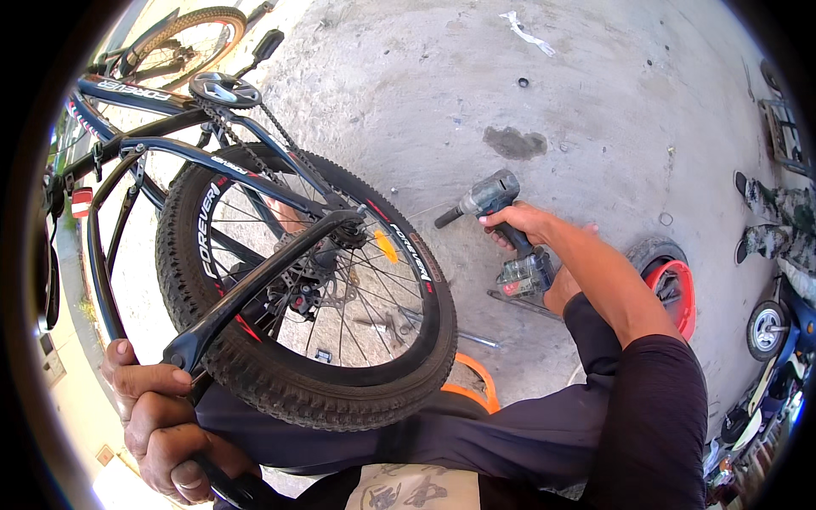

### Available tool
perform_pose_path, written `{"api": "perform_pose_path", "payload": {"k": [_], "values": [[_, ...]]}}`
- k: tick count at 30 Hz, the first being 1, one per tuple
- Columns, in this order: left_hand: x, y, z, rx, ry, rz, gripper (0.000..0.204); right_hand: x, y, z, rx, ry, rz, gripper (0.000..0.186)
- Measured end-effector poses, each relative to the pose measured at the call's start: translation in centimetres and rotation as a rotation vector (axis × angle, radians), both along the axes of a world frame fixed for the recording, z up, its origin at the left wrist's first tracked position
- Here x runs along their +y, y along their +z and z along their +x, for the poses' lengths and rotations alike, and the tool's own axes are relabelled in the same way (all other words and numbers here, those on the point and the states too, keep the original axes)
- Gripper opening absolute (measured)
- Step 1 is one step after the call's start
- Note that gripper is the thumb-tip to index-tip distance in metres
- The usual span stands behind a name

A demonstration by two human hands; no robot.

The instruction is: The person sits on a stool and uses a power drill and a wrench to work on the rear wheel axle of a bicycle, removing a component, handling nuts, and then tightening a bolt.

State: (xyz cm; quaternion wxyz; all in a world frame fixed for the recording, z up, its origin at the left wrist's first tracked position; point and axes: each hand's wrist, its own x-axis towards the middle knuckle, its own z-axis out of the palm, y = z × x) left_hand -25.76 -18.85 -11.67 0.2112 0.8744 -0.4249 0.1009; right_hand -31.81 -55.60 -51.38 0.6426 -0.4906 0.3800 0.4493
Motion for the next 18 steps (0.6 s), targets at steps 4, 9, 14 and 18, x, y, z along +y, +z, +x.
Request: {"api": "perform_pose_path", "payload": {"k": [4,9,14,18], "values": [[3.2,1.4,-1.0,0.123,0.146,0.315,0.008,-0.9,-3.6,-3.6,-0.154,-0.045,-0.171,0.024],[0.4,0.8,1.4,0.060,-0.169,0.049,0.031,0.4,-3.9,-3.2,-0.382,0.301,-0.650,0.030],[0.5,-1.5,0.5,-0.079,-0.044,-0.114,0.028,2.6,7.0,5.8,-0.788,1.167,-0.749,0.054],[0.7,-0.6,0.4,-0.012,-0.011,-0.038,0.031,9.7,14.8,9.8,-1.492,0.618,-0.435,0.049]]}}
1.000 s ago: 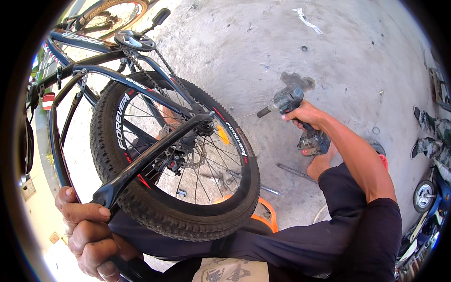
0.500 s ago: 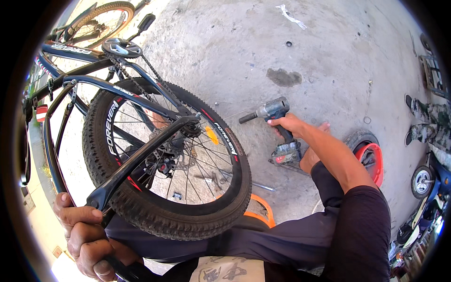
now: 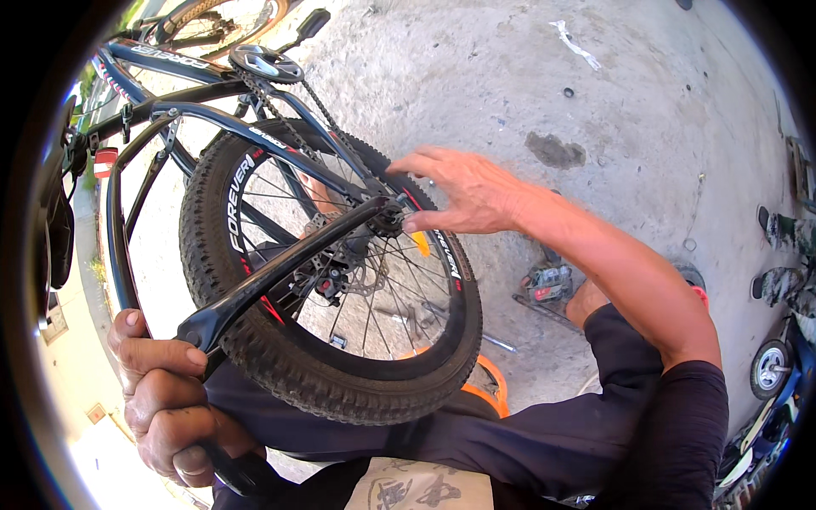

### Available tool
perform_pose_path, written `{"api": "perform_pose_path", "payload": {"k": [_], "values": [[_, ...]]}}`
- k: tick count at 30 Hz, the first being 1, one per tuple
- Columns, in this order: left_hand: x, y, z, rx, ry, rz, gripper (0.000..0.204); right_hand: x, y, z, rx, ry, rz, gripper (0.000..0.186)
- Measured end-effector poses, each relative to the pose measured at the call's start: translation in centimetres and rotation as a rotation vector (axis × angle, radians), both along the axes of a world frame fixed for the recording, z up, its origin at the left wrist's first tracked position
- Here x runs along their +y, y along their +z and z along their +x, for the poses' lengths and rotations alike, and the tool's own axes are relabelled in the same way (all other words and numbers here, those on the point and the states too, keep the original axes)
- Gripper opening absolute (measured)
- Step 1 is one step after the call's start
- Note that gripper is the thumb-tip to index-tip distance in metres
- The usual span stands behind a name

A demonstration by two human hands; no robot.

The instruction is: The person sits on a stool and uses a power drill and a wrench to work on the rear wheel axle of a bicycle, removing a component, handling nuts, and then tightening a bolt.

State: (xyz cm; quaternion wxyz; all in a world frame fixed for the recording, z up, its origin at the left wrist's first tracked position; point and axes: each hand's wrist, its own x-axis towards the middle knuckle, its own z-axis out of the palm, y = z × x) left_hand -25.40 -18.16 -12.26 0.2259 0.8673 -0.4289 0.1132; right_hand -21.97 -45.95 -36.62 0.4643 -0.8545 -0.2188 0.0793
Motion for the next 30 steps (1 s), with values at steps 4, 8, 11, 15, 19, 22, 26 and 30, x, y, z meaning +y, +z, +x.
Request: {"api": "perform_pose_path", "payload": {"k": [4,8,11,15,19,22,26,30], "values": [[-1.1,-2.2,0.1,-0.083,0.006,-0.171,0.034,1.6,0.4,1.1,-0.215,0.149,-0.042,0.029],[-0.3,0.3,0.0,0.043,0.000,-0.027,0.032,1.7,0.9,0.8,-0.204,0.151,-0.053,0.020],[0.2,1.5,-0.1,0.147,-0.036,0.104,0.030,2.2,1.0,0.7,-0.232,0.147,-0.070,0.019],[-0.2,2.2,-0.3,0.215,0.001,0.145,0.027,2.2,1.5,0.9,-0.180,0.104,-0.096,0.022],[-0.1,1.5,0.2,0.143,-0.059,0.132,0.031,-0.1,2.1,0.9,-0.151,0.016,-0.170,0.022],[-0.5,0.7,0.1,0.142,-0.024,0.105,0.038,0.5,1.9,1.4,-0.269,0.011,-0.153,0.025],[-1.3,0.4,0.0,0.047,-0.008,-0.042,0.047,3.2,0.8,3.6,-0.268,-0.124,-0.082,0.037],[-0.8,0.8,-0.2,0.135,0.012,0.022,0.045,3.0,0.0,3.9,-0.181,-0.051,-0.017,0.040]]}}
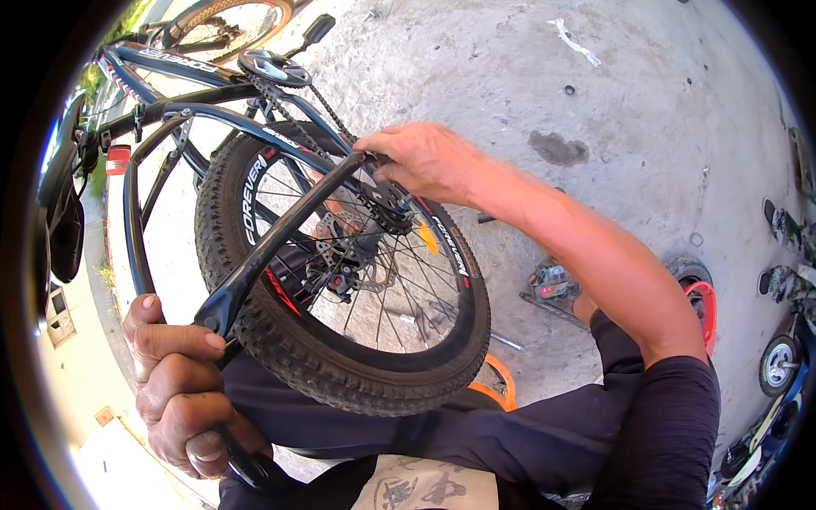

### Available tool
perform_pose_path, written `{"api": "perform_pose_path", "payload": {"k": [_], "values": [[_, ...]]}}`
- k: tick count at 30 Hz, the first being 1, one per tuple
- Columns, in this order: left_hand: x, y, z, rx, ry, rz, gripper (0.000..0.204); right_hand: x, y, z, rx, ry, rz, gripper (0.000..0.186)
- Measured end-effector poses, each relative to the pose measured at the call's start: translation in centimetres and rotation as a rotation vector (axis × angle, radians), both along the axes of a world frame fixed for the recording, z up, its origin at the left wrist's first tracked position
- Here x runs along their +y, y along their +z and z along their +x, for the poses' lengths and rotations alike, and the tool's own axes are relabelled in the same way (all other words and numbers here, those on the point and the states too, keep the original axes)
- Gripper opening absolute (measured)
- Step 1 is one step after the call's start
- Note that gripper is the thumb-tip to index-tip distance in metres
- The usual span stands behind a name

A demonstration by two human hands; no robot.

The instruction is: The person sits on a stool and uses a power drill and a wrench to work on the rear wheel axle of a bicycle, removing a component, handling nuts, and then tightening a bolt.

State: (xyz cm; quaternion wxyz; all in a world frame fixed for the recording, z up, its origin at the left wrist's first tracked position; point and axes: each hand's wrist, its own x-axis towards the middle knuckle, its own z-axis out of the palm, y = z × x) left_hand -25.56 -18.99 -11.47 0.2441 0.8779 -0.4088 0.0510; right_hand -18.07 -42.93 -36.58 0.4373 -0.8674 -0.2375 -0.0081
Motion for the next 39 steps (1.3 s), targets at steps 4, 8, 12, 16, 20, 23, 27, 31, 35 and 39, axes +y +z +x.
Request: {"api": "perform_pose_path", "payload": {"k": [4,8,12,16,20,23,27,31,35,39], "values": [[0.1,1.5,-0.2,0.056,0.001,0.113,0.036,-3.9,-0.8,-0.8,0.314,-0.211,0.061,0.036],[-0.5,0.6,-0.2,0.008,-0.023,0.040,0.030,-9.5,-7.1,-5.0,0.506,-0.307,-0.309,0.038],[-0.4,0.8,-0.1,0.091,0.016,0.061,0.023,-13.6,-11.6,-11.0,0.842,-0.415,-0.685,0.045],[-0.2,1.0,-0.4,0.079,0.038,0.065,0.022,-14.7,-16.0,-16.0,0.984,-0.466,-0.665,0.057],[-0.8,0.3,-0.5,-0.014,0.096,0.037,0.021,-14.3,-20.1,-18.8,1.187,-0.560,-0.234,0.076],[-0.2,0.7,-0.2,0.033,0.054,0.033,0.021,-14.1,-21.3,-18.9,1.189,-0.665,-0.262,0.069],[-0.2,0.1,0.4,0.080,-0.017,0.010,0.021,-15.0,-21.2,-20.3,1.145,-0.774,0.045,0.056],[0.3,0.7,-0.3,0.070,-0.006,0.014,0.021,-11.9,-16.9,-17.7,1.359,-0.783,0.520,0.040],[-0.1,0.6,-0.4,0.040,0.058,0.042,0.022,-11.2,-12.4,-14.2,1.324,-0.773,0.558,0.042],[-0.8,0.0,-0.3,0.000,0.088,-0.006,0.023,-12.7,-9.5,-10.9,1.173,-0.706,0.639,0.047]]}}
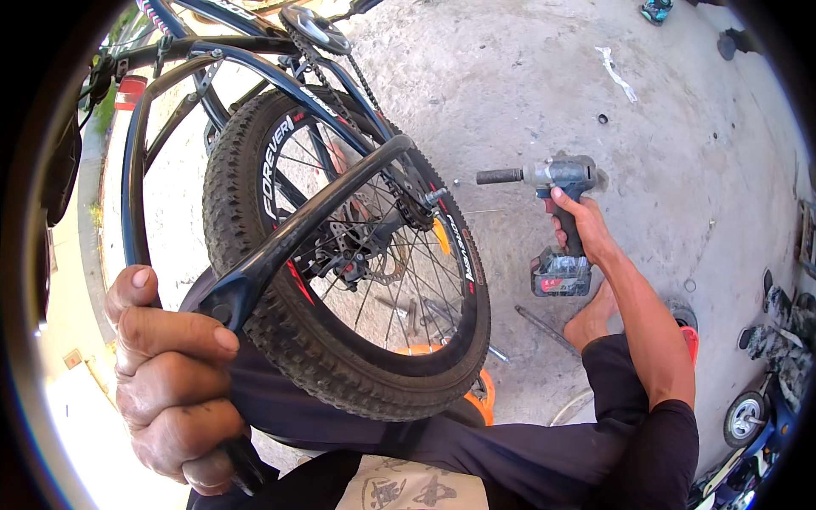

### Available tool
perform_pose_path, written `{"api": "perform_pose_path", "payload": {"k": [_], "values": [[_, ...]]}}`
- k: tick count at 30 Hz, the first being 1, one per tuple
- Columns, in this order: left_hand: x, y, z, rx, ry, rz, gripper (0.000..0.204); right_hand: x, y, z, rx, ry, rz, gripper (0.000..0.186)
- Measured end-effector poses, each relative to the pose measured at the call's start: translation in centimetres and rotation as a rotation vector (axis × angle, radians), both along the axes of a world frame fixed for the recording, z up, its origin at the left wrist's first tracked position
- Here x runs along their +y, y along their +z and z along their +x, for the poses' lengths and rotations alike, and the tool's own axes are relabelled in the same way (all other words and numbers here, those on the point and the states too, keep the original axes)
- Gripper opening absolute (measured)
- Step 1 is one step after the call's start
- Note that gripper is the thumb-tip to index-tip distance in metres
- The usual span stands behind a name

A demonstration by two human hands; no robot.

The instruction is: The person sits on a stool and uses a power drill and a wrench to work on the rear wheel axle of a bicycle, removing a component, handling nuts, and then tightening a bolt.

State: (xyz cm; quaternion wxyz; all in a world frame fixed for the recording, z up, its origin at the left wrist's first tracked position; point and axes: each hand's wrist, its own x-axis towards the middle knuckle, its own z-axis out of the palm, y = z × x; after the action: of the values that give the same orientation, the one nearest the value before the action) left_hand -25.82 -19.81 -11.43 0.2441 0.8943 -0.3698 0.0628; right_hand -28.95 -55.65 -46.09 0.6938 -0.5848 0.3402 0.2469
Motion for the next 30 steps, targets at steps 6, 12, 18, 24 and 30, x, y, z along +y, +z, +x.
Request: {"api": "perform_pose_path", "payload": {"k": [6,12,18,24,30], "values": [[1.1,-0.1,0.4,0.056,-0.087,-0.006,0.024,-1.4,6.2,3.8,-0.189,0.127,0.039,0.042],[0.7,0.3,0.3,0.079,-0.077,0.024,0.023,-0.1,8.2,3.6,-0.204,0.250,0.063,0.036],[0.7,1.1,-0.1,0.069,-0.059,0.092,0.023,0.8,7.2,3.9,-0.184,0.293,0.106,0.034],[0.3,0.6,0.1,0.074,-0.078,0.061,0.022,0.1,7.9,5.3,-0.288,0.449,0.078,0.039],[-0.4,0.5,-0.3,0.000,-0.009,0.064,0.021,0.6,7.6,6.5,-0.331,0.579,-0.014,0.026]]}}
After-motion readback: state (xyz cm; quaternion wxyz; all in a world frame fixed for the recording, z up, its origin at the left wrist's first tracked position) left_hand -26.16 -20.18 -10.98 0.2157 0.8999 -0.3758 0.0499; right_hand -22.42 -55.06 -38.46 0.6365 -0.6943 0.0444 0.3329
